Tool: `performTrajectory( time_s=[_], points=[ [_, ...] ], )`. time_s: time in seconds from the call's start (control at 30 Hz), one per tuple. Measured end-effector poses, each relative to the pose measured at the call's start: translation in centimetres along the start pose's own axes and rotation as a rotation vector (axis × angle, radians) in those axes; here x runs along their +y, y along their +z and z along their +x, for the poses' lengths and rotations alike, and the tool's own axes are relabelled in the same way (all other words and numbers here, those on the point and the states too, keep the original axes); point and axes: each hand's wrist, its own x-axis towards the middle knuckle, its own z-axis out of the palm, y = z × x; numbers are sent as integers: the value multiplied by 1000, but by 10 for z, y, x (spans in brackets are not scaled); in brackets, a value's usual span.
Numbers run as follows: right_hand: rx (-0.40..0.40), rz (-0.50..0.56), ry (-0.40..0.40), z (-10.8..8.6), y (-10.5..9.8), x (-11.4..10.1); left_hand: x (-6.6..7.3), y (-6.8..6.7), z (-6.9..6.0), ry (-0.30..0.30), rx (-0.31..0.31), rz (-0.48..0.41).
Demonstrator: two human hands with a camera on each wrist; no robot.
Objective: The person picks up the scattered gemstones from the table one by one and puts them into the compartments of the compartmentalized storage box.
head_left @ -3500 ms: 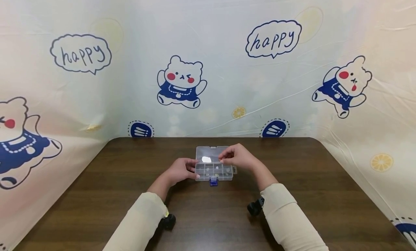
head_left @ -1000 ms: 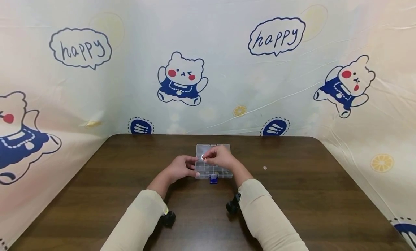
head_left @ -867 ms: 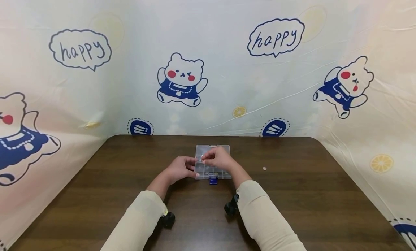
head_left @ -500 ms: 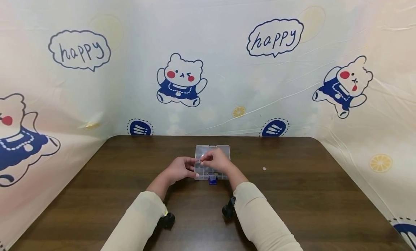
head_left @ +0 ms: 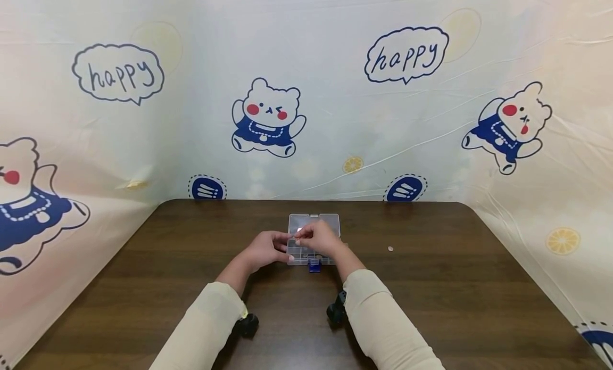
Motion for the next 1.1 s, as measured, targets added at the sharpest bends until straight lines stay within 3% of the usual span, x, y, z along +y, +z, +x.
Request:
performTrajectory(
  time_s=[0.33, 0.63, 1.1],
  points=[
    [22, 13, -27, -5, -3, 0, -1, -1, 1, 3, -8, -13],
    [53, 99, -36, -19, -20, 0, -2, -1, 3, -3, -7, -25],
    [78, 95, -46, -41, -38, 8, -3, 1, 1, -25, 11, -27]
  ],
)
